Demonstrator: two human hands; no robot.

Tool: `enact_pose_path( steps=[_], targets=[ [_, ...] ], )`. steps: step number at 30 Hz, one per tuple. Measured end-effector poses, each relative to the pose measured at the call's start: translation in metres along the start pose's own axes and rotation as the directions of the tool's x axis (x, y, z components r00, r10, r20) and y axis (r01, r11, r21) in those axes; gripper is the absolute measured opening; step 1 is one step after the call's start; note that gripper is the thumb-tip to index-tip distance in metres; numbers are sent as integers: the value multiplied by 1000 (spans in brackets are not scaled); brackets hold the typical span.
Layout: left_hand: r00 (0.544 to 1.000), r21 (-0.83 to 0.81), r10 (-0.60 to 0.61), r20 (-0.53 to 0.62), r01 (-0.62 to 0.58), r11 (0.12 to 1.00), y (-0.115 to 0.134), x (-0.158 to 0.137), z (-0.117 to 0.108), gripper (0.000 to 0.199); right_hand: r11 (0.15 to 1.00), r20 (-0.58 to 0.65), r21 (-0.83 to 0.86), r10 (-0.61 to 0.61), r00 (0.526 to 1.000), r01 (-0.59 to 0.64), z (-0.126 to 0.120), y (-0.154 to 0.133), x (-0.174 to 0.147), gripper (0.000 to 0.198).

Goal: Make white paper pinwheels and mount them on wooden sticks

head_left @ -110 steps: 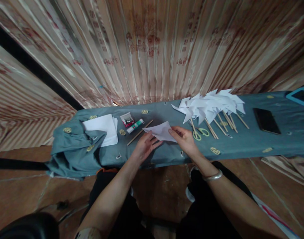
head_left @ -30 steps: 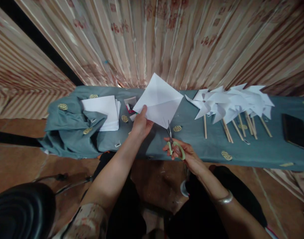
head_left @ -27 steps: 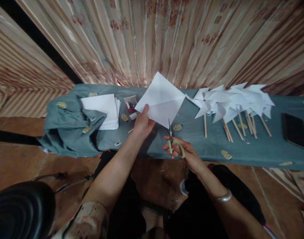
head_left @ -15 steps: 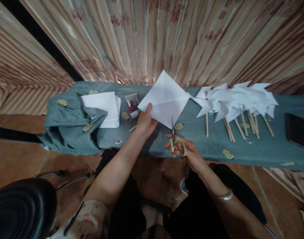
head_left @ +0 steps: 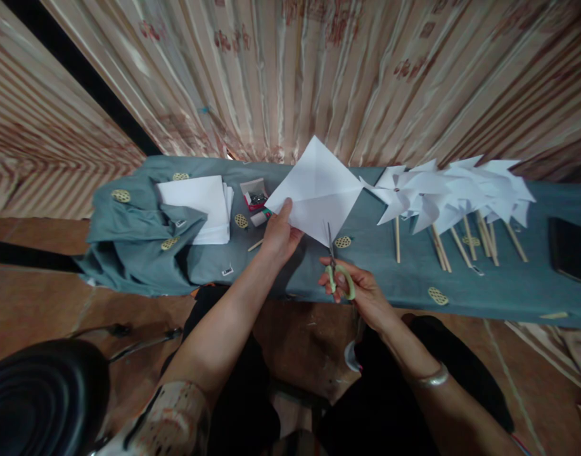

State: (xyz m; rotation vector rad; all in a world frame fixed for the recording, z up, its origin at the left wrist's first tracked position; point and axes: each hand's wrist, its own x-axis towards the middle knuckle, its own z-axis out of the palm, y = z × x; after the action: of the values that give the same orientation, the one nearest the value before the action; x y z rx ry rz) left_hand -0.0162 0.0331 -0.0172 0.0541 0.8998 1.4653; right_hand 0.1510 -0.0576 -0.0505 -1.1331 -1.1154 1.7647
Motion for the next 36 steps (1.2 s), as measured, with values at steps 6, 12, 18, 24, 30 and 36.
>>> enact_pose_path(
  steps=[6,12,18,24,30,36],
  targets=[
    [1000,11,1,7,-1,1000,0,1,-2,13,1000,-29,-18,5,1000,-5,-1,3,0,52],
    [1000,-3,5,14,-5,1000,0,2,-2,12,1000,-43,-23,-19,999,18,-2,8,1,48],
    [999,-38,8,38,-7,999,0,1,-3,9,1000,-58,21,-2,998,3,-1,9,2,49],
    [999,-51,6,34,-4,999,0,1,-3,10,1000,-92,-1,29,995,-29,1,5,2,51],
    [999,-39,9,34,-8,999,-1,0,-2,10,998,-107,-14,54,993,-56,3,0,1,54],
    [999,1,-29,44,29,1000,-7,-4,-3,11,1000,-92,-28,-8,996,5,0,-1,2,52]
  ],
)
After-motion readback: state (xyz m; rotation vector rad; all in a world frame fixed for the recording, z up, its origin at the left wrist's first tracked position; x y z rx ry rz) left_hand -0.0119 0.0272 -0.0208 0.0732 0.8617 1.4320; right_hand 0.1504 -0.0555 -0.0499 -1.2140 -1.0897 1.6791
